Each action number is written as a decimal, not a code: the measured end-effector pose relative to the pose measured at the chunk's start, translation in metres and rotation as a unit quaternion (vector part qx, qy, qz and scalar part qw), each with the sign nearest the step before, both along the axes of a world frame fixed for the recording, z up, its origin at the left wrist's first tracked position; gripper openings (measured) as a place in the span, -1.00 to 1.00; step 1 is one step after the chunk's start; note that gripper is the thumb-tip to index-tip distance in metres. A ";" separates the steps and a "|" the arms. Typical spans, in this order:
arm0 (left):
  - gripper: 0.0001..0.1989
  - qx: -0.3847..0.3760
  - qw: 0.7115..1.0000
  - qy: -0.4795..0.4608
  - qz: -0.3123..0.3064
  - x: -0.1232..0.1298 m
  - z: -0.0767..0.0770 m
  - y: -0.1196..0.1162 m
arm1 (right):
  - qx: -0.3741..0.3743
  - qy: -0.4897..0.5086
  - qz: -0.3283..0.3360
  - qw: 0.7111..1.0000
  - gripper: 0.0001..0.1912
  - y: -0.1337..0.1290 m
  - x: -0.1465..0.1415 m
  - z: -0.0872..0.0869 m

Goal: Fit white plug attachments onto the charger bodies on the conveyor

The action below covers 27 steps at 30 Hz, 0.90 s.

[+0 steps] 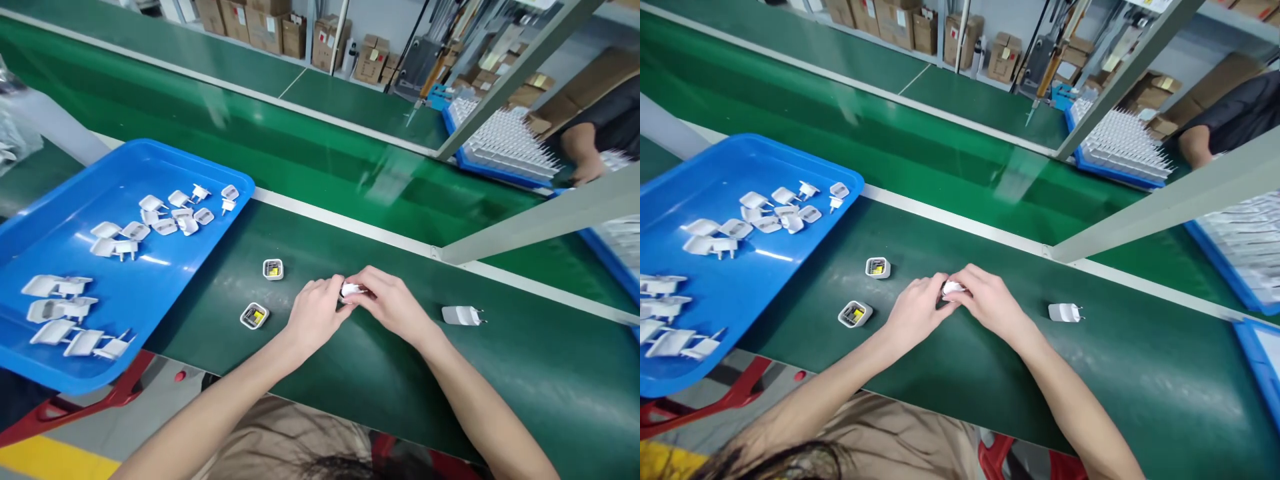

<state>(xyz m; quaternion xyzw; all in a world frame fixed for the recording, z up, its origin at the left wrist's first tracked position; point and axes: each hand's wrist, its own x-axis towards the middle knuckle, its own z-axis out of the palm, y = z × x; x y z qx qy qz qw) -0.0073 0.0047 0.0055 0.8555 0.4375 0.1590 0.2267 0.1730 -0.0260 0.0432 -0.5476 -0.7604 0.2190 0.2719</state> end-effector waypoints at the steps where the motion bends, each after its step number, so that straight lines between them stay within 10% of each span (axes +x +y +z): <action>1: -0.83 0.010 1.000 0.005 0.008 0.002 -0.001 -0.002 | -0.006 -0.010 0.007 1.000 -0.80 -0.003 -0.003 -0.002; 27: -0.80 0.021 0.999 -0.037 0.034 0.014 -0.020 0.003 | 0.075 -0.049 -0.083 0.992 -0.91 -0.011 -0.006 -0.013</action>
